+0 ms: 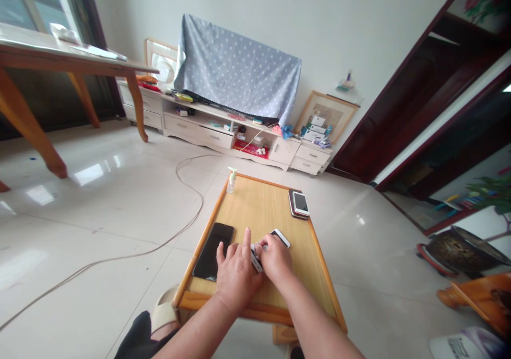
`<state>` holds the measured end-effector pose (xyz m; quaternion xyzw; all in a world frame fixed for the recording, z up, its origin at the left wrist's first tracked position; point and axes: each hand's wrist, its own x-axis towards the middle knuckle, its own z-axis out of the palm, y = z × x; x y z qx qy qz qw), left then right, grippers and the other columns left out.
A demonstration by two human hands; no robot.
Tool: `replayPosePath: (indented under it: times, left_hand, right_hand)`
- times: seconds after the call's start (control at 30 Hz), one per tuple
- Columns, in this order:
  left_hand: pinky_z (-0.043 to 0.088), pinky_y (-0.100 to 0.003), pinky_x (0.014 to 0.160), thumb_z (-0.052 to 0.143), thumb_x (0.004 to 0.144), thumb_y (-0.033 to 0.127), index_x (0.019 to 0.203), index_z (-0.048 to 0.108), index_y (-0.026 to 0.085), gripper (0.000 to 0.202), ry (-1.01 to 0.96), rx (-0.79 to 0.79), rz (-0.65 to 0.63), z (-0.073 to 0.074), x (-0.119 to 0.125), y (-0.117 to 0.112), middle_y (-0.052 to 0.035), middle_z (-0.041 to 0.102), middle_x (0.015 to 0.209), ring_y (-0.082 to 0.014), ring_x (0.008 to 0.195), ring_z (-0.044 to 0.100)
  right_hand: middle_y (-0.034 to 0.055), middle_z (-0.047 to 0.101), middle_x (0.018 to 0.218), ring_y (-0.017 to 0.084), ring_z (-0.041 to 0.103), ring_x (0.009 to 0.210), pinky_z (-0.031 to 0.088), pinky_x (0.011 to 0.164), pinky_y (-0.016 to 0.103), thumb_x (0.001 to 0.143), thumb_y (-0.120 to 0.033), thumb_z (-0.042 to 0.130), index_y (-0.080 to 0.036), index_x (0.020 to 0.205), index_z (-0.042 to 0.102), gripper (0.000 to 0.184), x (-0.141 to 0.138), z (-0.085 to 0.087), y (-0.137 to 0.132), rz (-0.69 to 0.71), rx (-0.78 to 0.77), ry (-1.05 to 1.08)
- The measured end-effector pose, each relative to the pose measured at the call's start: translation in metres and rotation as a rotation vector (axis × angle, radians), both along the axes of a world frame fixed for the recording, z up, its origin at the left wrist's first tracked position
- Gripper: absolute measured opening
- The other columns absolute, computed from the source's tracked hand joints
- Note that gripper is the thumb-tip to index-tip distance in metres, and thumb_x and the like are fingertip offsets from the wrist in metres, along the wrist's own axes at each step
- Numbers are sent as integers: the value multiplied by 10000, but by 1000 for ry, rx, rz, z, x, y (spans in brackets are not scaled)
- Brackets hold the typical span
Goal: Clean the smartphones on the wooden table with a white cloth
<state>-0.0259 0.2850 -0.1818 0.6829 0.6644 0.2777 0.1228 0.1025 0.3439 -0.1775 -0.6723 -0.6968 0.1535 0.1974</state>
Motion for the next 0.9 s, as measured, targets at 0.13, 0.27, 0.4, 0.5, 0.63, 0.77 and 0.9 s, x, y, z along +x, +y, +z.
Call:
replayPosePath:
  times: [0.13, 0.27, 0.4, 0.5, 0.63, 0.77, 0.9]
  left_hand:
    - [49, -578, 1222, 567, 837, 383, 1618, 61, 159, 957, -6, -21, -9, 4, -1, -1, -133, 667, 1282, -296, 1259, 525]
    - [26, -583, 1221, 548, 847, 364, 1619, 62, 162, 934, -4, -48, -7, 7, 0, 0, -131, 681, 1249, -295, 1264, 523]
    - [38, -577, 1223, 544, 844, 408, 1615, 118, 154, 917, 25, -55, 16, 8, 0, 0, -135, 688, 1206, -297, 1254, 529]
    - [38, -580, 1222, 581, 811, 421, 1612, 144, 149, 952, 34, -49, 6, 8, -1, -1, -147, 673, 1240, -306, 1255, 521]
    - [18, -577, 1225, 546, 840, 380, 1609, 165, 151, 888, 22, -39, 2, 8, -1, -2, -141, 678, 1234, -294, 1249, 520]
    - [0, -593, 1221, 561, 832, 379, 1612, 146, 161, 910, 11, -63, -28, 10, -2, -3, -124, 685, 1228, -301, 1262, 507]
    - [-10, -601, 1220, 578, 822, 409, 1606, 183, 166, 911, 5, -72, -32, 10, -3, -2, -131, 680, 1246, -312, 1263, 502]
  right_hand:
    - [-3, 666, 911, 160, 608, 801, 339, 629, 268, 853, -335, 683, -248, 810, 634, 109, -2, 4, -1, -8, -12, -17]
    - [-15, 669, 892, 154, 604, 769, 316, 599, 268, 839, -379, 712, -250, 805, 621, 162, 2, 8, -8, 13, -54, -46]
    - [-28, 664, 832, 146, 593, 725, 289, 586, 270, 823, -418, 728, -253, 795, 615, 202, 21, 10, -21, 19, -106, -100]
    - [-40, 658, 795, 138, 573, 687, 266, 571, 274, 817, -408, 727, -255, 783, 602, 200, 32, 9, -27, 39, -124, -123]
    - [-36, 664, 791, 140, 566, 666, 253, 556, 276, 824, -440, 708, -257, 765, 590, 226, 23, 10, -23, 7, -144, -121]
    - [-16, 671, 806, 153, 579, 682, 266, 563, 277, 825, -506, 706, -256, 759, 595, 281, 2, 15, -11, -16, -144, -112]
    - [-22, 674, 797, 152, 570, 667, 260, 556, 278, 816, -522, 707, -261, 748, 592, 293, 2, 16, -11, -2, -145, -133]
